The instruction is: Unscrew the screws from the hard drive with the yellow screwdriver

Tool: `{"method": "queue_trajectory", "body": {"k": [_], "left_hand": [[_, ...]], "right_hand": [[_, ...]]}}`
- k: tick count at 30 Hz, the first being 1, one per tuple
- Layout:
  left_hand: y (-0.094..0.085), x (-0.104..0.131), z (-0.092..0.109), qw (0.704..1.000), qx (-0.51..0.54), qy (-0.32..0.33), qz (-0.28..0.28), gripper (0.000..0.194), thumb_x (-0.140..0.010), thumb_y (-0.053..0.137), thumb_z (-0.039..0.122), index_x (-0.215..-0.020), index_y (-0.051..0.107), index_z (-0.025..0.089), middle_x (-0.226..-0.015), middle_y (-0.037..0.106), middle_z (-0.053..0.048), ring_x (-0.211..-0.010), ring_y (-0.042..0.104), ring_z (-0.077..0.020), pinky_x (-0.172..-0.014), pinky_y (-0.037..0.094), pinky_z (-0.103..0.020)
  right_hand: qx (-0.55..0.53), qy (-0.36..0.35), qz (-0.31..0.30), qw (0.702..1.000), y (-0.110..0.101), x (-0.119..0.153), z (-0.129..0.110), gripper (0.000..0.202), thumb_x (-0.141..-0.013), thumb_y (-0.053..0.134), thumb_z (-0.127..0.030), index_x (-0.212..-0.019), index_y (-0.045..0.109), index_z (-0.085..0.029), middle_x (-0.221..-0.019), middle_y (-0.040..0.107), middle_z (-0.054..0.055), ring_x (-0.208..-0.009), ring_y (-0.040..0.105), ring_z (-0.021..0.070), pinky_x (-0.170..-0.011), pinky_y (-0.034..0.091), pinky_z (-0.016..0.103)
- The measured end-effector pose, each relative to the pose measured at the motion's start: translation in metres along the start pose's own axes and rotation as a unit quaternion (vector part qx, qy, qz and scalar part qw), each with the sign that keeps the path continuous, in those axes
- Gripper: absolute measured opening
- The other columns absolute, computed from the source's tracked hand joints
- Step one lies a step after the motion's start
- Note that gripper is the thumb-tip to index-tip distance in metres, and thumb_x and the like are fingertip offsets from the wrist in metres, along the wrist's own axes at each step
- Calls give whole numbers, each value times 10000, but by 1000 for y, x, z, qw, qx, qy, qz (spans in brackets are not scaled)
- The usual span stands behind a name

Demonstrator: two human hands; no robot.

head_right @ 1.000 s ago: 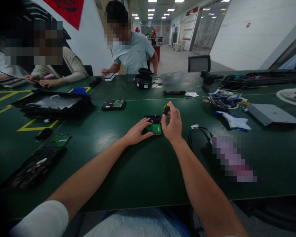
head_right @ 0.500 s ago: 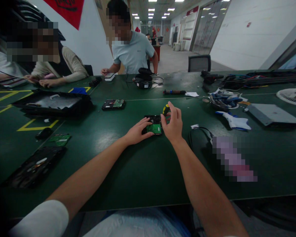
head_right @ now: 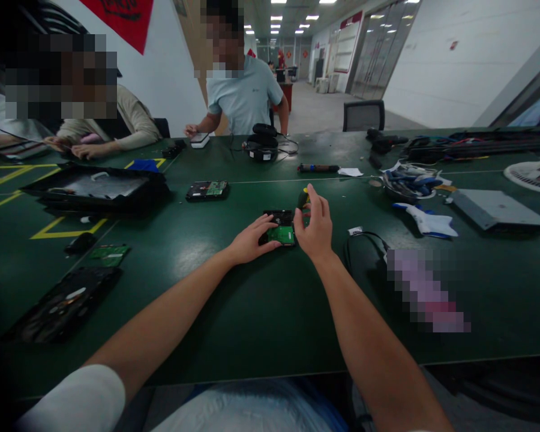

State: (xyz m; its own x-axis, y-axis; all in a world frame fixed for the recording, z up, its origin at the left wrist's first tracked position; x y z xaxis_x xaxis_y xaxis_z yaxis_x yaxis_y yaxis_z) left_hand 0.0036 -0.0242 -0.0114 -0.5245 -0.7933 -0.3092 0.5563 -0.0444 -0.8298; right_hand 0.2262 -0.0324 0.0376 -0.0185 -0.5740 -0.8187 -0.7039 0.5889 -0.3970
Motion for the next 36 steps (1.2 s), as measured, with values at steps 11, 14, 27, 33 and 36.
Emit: {"method": "queue_trajectory", "body": {"k": [11, 14, 27, 33, 36], "left_hand": [[-2, 0, 3, 1000, 0, -1, -1, 654, -935, 652, 631, -1451, 576, 235, -1677, 419, -119, -1605, 296, -308, -1299, 312, -527], [-2, 1, 3, 1000, -2, 0, 0, 661, -935, 647, 639, -1447, 579, 226, -1673, 424, -122, -1605, 298, -308, -1297, 319, -520], [-2, 0, 1, 1000, 0, -4, -3, 676, -936, 640, 645, -1465, 566, 230, -1676, 421, -121, -1607, 292, -309, -1292, 327, -530], [-3, 0, 3, 1000, 1, -7, -5, 676, -931, 643, 651, -1460, 572, 236, -1675, 421, -120, -1606, 294, -315, -1288, 330, -538], [-2, 0, 2, 1000, -1, -2, -2, 675, -934, 641, 649, -1456, 575, 225, -1672, 426, -125, -1607, 292, -309, -1292, 328, -522]], "right_hand": [[-8, 3, -6, 1000, 0, 0, 0, 645, -999, 551, -306, -1606, 335, -290, -1392, 554, 155, -986, 673, 224, -806, 673, 440], [-15, 3, 0, 1000, 0, 0, 0, 636, -987, 576, -311, -1587, 366, -277, -1375, 557, 150, -921, 675, 207, -772, 671, 420], [-9, 3, -1, 1000, 0, 0, 1, 636, -988, 585, -349, -1584, 368, -301, -1343, 558, 140, -897, 665, 208, -758, 672, 426], [-4, 0, -2, 1000, 0, 1, 1, 656, -1000, 541, -310, -1614, 311, -282, -1402, 548, 163, -987, 679, 228, -819, 675, 446], [-6, 3, 6, 1000, 0, 0, 1, 632, -990, 578, -327, -1583, 363, -287, -1361, 557, 150, -943, 669, 216, -753, 677, 413]]}}
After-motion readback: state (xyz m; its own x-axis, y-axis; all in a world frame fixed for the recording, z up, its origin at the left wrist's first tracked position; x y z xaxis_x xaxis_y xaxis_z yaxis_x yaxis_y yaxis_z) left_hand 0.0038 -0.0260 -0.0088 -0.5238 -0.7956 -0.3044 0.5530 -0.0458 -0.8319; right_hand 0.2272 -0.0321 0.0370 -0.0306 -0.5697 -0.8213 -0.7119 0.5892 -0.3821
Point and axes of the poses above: each hand's wrist, its own x-axis away from the middle knuckle, its own y-axis out of the palm, z = x × y, the point moved 2 cm from there along -x, towards the middle knuckle
